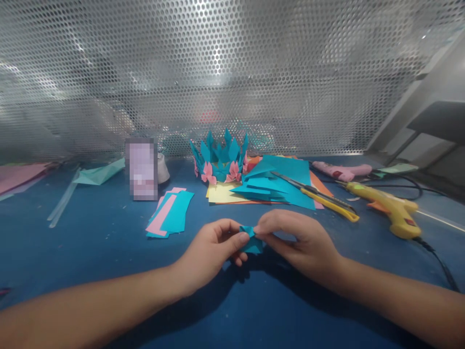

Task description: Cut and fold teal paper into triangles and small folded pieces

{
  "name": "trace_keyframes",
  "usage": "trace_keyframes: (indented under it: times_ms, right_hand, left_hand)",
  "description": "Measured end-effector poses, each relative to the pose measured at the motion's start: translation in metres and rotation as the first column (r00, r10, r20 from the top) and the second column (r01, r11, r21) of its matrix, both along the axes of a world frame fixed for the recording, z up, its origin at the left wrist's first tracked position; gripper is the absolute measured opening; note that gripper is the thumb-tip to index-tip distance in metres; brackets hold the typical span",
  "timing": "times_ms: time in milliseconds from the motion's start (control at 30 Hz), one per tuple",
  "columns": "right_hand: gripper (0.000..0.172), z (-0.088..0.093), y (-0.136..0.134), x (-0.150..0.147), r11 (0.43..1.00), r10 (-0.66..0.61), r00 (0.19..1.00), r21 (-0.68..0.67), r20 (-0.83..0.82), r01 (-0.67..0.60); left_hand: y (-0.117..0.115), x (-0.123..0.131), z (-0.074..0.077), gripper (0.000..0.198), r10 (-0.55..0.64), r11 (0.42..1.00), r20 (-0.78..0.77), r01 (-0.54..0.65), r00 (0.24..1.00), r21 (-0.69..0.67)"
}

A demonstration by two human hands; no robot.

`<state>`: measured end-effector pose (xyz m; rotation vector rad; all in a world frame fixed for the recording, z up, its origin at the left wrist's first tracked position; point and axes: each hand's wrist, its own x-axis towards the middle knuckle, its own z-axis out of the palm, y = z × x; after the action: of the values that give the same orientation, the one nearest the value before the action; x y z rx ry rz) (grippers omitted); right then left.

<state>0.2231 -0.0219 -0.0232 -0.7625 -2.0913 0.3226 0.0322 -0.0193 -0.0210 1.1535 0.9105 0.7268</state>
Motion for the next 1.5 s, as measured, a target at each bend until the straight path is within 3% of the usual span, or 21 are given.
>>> trace_keyframes:
  times_ms: [300,1500]
  right_hand:
    - [0.017,0.0016,0.003,0.0021,0.995,0.009,0.997,0.094,0.073,-0.016]
    - [0.019,0.0005,-0.0001,0.0016,0.996,0.085,0.988,-0.001,0.131,-0.085]
  left_hand:
    - [0.0015,-0.001,0.0,0.031,-0.005,1.0,0.02,0.005,1.0,-0.03]
    - [-0.0016,-0.0018,0.0037,0.034,-0.021,1.0,-0.138,0.023,0.99,0.014]
